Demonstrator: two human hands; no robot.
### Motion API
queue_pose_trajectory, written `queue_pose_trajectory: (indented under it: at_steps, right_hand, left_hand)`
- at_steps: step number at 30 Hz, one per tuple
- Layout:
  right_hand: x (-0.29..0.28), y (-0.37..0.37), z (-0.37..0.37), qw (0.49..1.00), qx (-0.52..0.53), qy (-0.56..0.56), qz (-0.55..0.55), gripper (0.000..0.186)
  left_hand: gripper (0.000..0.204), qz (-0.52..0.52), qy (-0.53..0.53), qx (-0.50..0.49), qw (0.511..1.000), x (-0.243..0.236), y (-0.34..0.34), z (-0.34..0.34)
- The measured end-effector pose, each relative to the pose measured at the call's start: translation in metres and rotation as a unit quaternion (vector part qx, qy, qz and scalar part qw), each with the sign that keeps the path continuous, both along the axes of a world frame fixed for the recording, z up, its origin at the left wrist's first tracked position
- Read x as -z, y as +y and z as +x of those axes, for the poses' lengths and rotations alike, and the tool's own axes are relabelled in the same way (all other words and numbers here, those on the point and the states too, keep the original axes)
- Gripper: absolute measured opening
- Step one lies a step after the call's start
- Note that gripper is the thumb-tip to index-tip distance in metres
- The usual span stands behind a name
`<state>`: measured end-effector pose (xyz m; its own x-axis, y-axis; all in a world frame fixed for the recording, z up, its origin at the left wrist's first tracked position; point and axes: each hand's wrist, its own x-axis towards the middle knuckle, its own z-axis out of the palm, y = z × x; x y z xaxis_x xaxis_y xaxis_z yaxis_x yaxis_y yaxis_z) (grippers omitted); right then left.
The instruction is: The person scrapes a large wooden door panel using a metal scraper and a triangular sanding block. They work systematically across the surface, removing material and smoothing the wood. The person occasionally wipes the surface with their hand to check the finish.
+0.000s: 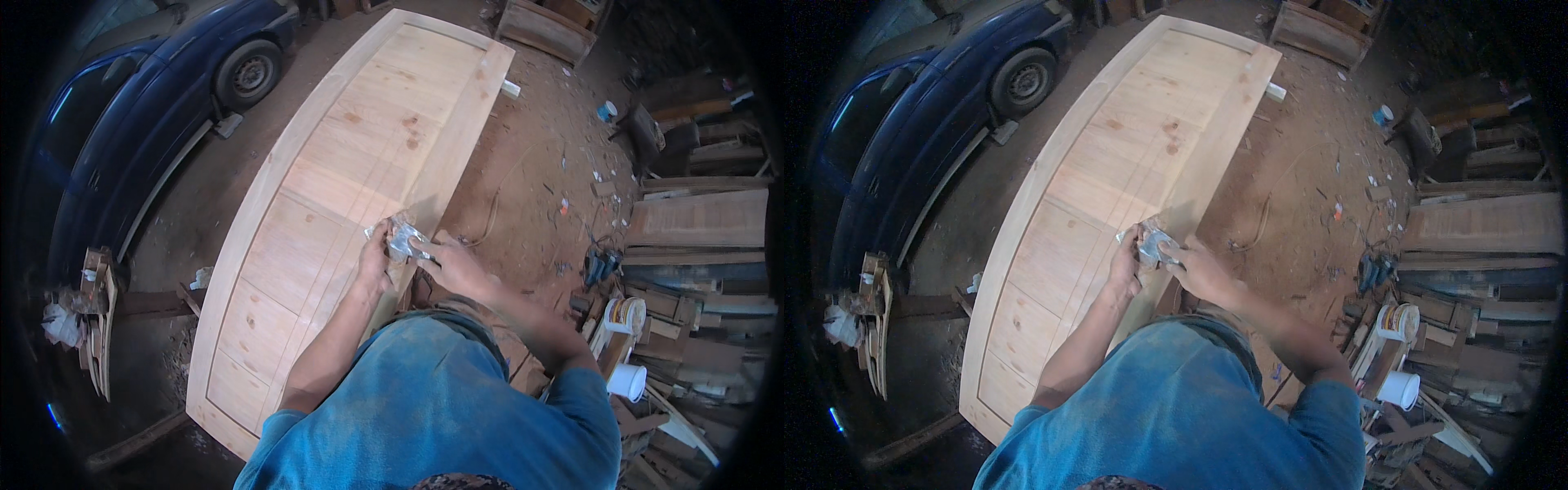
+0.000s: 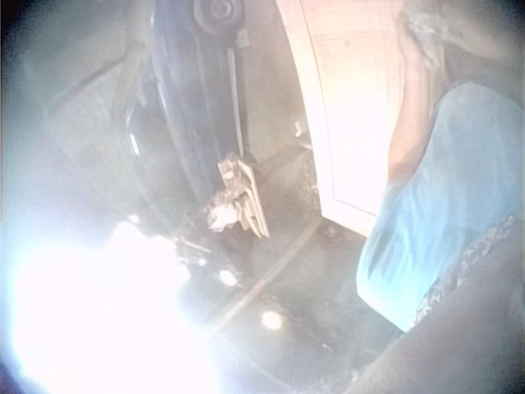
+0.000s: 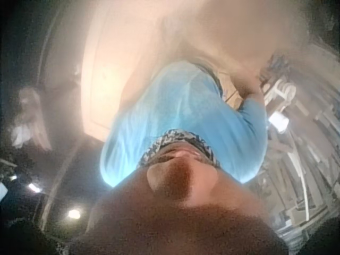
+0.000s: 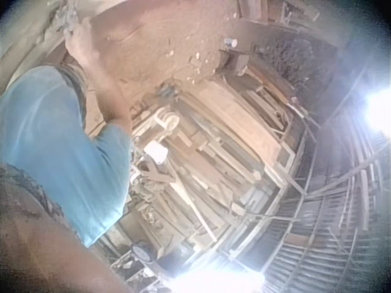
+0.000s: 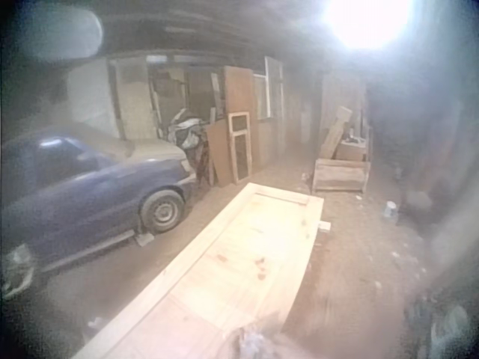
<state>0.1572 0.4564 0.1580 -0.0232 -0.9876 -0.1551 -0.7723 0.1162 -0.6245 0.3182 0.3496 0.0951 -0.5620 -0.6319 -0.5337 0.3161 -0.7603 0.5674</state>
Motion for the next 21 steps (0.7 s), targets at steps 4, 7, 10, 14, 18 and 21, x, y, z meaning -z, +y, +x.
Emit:
queue_pose_trajectory:
  at_steps: [4,7,10,14,18,21]
  right_hand:
    - [-0.006,0.004,0.015,0.998,-0.002,0.060,0.016,0.051]
    - [-0.009,0.004,0.021,0.998,-0.009,0.043,0.053,0.052]
    - [-0.007,0.001,0.026,0.995,0.005,0.015,0.099,0.053]
    - [-0.002,-0.003,0.037,0.996,0.009,-0.044,0.075,0.051]
    - [-0.008,-0.004,0.042,0.997,0.009,-0.023,0.074,0.049]
    - [-0.017,-0.002,0.043,0.996,0.008,-0.018,0.088,0.049]
  left_hand:
    - [0.035,0.030,0.013,-0.052,0.998,0.018,-0.001,0.002]
    - [0.029,0.014,-0.034,-0.112,0.993,0.022,0.004,0.002]
    - [0.028,0.005,-0.048,-0.159,0.986,0.016,0.008,0.001]
    - [0.021,-0.001,-0.109,-0.167,0.980,0.006,0.006,0.001]
    - [0.014,-0.029,-0.091,-0.214,0.972,0.008,0.002,-0.003]
    - [0.011,-0.049,-0.080,-0.216,0.972,0.013,0.001,-0.003]
